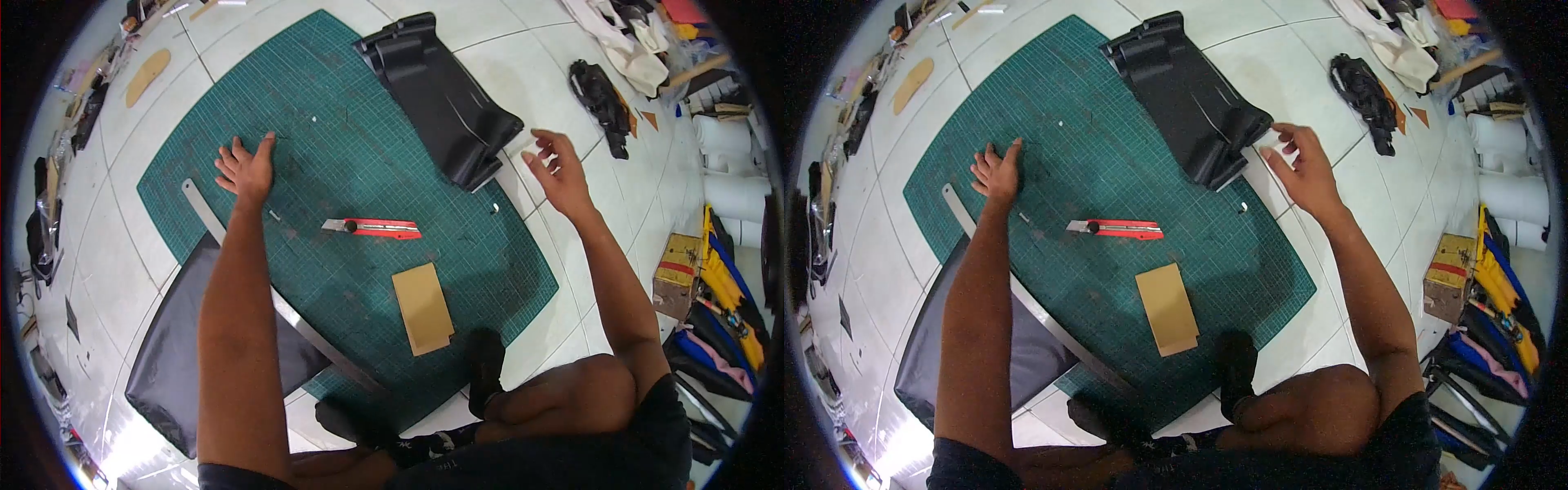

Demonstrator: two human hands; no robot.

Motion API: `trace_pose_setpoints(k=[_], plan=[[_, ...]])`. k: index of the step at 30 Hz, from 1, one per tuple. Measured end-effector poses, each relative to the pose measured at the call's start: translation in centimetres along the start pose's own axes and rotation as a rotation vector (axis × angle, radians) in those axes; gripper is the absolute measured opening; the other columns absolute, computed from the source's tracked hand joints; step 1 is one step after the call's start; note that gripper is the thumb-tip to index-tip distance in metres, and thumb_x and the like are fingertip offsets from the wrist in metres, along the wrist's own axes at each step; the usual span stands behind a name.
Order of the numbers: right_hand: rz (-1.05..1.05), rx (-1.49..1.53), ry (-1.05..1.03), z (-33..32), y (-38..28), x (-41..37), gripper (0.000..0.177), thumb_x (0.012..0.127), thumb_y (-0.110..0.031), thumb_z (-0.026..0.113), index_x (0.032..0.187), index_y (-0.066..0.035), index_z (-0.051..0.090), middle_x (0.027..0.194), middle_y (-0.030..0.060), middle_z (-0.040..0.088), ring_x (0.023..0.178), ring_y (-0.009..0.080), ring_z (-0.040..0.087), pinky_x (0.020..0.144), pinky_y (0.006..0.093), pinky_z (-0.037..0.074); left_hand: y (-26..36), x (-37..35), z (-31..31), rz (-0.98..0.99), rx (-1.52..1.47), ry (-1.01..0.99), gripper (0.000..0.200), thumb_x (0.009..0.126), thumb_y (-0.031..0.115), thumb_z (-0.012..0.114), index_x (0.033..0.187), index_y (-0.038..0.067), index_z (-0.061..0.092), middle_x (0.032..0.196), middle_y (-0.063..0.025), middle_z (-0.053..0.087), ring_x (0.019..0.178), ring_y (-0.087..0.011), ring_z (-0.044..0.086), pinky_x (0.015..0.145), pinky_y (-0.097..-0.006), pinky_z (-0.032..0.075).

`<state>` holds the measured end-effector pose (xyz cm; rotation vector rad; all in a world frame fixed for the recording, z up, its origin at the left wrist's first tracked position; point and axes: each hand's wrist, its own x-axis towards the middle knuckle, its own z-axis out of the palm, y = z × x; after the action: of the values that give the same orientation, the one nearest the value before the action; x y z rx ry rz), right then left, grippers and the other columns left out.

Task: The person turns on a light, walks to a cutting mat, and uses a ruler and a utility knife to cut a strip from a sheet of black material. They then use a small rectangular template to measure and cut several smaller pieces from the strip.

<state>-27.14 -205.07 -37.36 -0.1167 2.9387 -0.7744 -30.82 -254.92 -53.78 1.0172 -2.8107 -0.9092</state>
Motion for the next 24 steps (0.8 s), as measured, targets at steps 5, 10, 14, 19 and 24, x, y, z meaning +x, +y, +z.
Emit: trace_pose_setpoints(k=[5, 10, 14, 19, 24], plan=[[0.234, -0.004, -0.529, -0.9, 2.6, -6.3, 0.069, 0.098, -0.054, 0.064, 0.145, -0.005, 0.051, 0.125, 0.0174, 0.058, 0.105, 0.0268, 0.062, 0.085, 0.0408, 0.054, -3.7, -0.6, -7.6, 0.135, -0.511, -0.151, 0.061, 0.095, 0.046, 0.065, 0.137, 0.002, 0.06, 0.136, -0.0181, 0.06, 0.129, -0.0285, 0.055, 0.11, -0.04, 0.038], [-0.136, -0.097, -0.763, 4.1, 6.6, -16.1, 0.044, 0.101, -0.04, 0.056, 0.131, -0.009, 0.066, 0.134, 0.0165, 0.061, 0.121, 0.0344, 0.059, 0.101, 0.048, 0.047, -3.9, -5.9, -7.5, 0.114, -0.466, -0.133, 0.038, 0.095, 0.031, 0.068, 0.117, 0.0, 0.07, 0.112, -0.013, 0.072, 0.105, -0.0225, 0.066, 0.093, -0.0353, 0.05], [-0.323, -0.205, -0.813, 5.8, 5.8, -19.7, 0.035, 0.1, -0.025, 0.058, 0.131, -0.014, 0.069, 0.145, 0.0156, 0.056, 0.138, 0.0362, 0.048, 0.118, 0.0494, 0.035, -3.2, -11.3, -2.4, 0.194, -0.497, -0.255, 0.03, 0.093, 0.026, 0.069, 0.11, 0.001, 0.071, 0.099, -0.0107, 0.074, 0.093, -0.0209, 0.069, 0.084, -0.0357, 0.053], [-0.101, -0.402, -0.79, 4.4, 0.2, -13.8, 0.042, 0.103, -0.03, 0.059, 0.138, -0.01, 0.062, 0.138, 0.017, 0.061, 0.134, 0.0338, 0.053, 0.113, 0.0475, 0.041, -1.8, -19.6, 1.6, 0.236, -0.429, -0.257, 0.035, 0.091, 0.028, 0.07, 0.112, 0.0, 0.07, 0.102, -0.02, 0.075, 0.094, -0.0316, 0.073, 0.084, -0.0424, 0.055], [-0.261, -0.17, -0.7, 5.0, 3.1, -7.7, 0.065, 0.101, -0.063, 0.05, 0.112, 0.0, 0.063, 0.094, 0.0183, 0.066, 0.086, 0.0287, 0.064, 0.077, 0.0439, 0.051, -1.1, -25.3, -0.7, 0.293, -0.284, -0.323, 0.036, 0.089, 0.028, 0.071, 0.114, 0.001, 0.07, 0.1, -0.018, 0.072, 0.092, -0.0333, 0.07, 0.084, -0.0436, 0.055]])
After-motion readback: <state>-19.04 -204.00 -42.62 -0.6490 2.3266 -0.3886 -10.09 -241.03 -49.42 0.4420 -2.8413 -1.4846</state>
